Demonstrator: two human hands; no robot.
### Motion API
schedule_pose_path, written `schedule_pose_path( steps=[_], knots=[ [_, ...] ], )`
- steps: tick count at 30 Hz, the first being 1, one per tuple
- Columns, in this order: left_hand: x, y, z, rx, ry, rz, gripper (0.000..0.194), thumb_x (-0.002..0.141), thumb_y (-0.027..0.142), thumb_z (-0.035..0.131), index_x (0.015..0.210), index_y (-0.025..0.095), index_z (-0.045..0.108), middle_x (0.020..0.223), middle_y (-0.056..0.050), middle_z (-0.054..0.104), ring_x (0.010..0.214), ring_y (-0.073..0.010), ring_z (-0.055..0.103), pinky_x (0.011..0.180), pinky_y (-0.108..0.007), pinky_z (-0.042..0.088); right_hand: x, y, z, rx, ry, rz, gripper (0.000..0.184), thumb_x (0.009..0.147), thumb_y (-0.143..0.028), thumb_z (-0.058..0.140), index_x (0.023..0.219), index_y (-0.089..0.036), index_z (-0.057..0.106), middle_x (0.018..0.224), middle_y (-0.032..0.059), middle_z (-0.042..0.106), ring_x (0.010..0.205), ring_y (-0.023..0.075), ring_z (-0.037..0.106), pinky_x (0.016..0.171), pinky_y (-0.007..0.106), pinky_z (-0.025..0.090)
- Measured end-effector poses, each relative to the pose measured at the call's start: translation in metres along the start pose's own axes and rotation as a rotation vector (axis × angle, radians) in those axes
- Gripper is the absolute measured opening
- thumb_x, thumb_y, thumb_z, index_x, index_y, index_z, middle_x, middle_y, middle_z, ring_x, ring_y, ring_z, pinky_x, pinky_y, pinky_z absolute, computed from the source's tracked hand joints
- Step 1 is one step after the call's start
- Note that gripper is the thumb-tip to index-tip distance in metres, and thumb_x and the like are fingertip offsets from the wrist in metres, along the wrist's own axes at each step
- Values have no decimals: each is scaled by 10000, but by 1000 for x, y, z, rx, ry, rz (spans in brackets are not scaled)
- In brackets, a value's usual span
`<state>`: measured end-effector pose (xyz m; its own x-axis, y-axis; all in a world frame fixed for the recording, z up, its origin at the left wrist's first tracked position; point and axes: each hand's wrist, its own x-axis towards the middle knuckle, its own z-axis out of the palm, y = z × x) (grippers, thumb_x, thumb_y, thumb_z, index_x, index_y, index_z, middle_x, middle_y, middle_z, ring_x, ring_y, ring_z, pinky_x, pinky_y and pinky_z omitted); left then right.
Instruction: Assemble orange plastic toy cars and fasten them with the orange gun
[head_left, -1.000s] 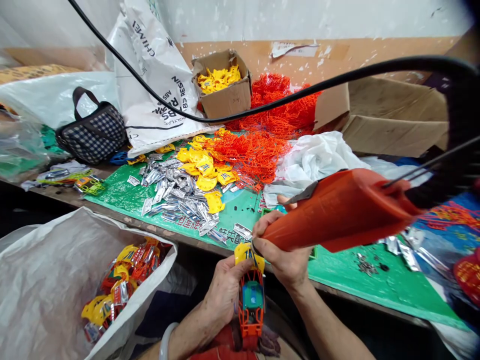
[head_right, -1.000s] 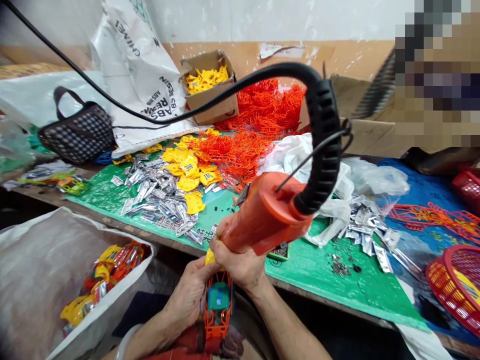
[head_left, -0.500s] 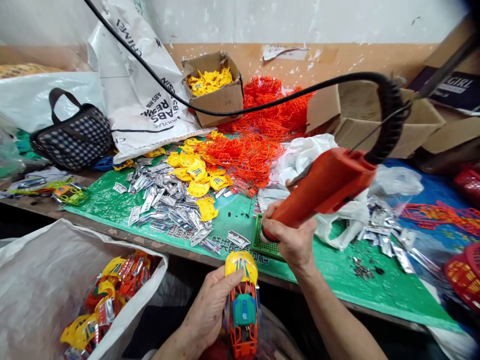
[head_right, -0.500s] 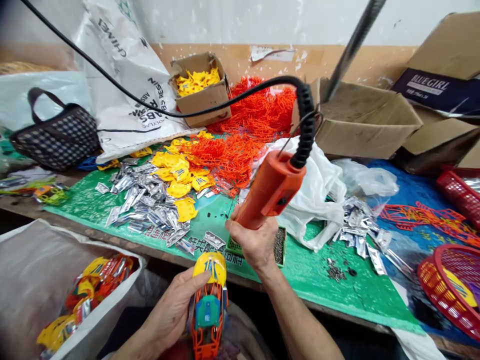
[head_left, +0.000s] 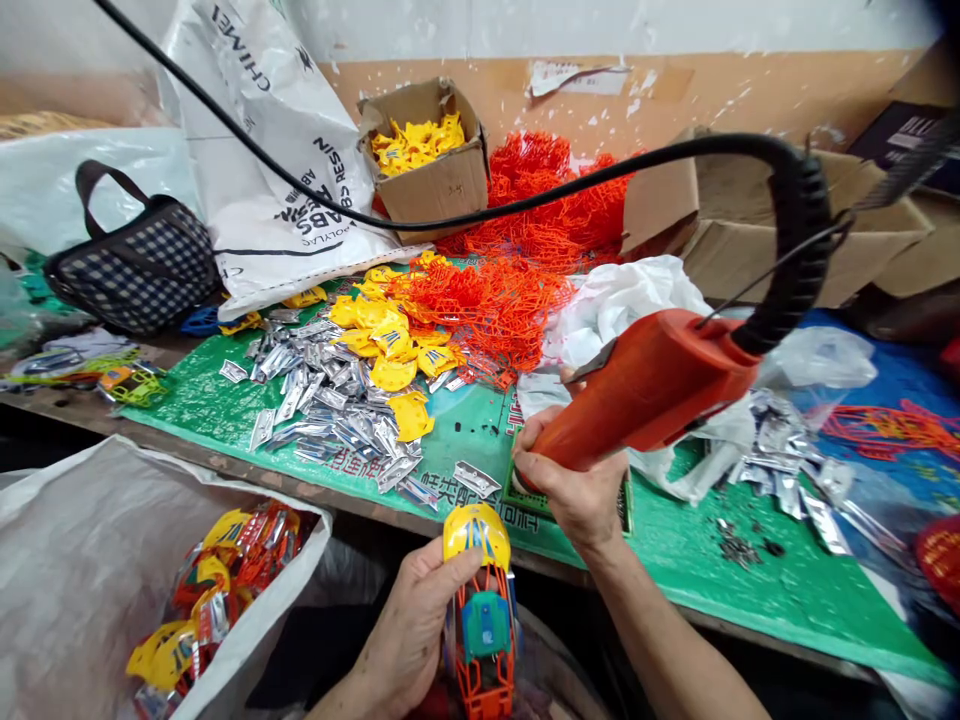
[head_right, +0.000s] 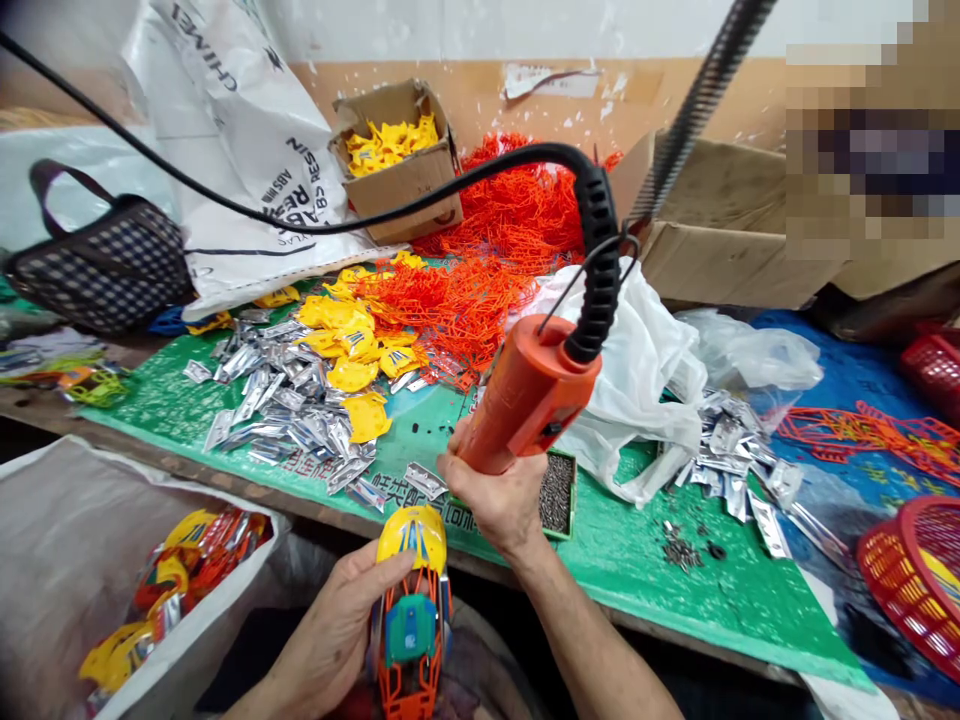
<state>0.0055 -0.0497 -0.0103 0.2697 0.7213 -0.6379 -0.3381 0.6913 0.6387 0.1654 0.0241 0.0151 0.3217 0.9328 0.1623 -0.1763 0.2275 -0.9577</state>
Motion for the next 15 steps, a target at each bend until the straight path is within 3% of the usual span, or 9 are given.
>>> schedule_pose_path(
  steps=[15],
  knots=[
    [2, 0, -3, 29, -9, 18, 334, 733, 407, 806, 896, 120, 758, 725, -47, 687, 591, -113, 565, 579, -217, 472, -4, 5, 0, -40, 23, 8, 128, 602, -164, 768, 697, -181, 684, 662, -10, 632, 549, 131, 572, 486, 264, 471]
  ],
)
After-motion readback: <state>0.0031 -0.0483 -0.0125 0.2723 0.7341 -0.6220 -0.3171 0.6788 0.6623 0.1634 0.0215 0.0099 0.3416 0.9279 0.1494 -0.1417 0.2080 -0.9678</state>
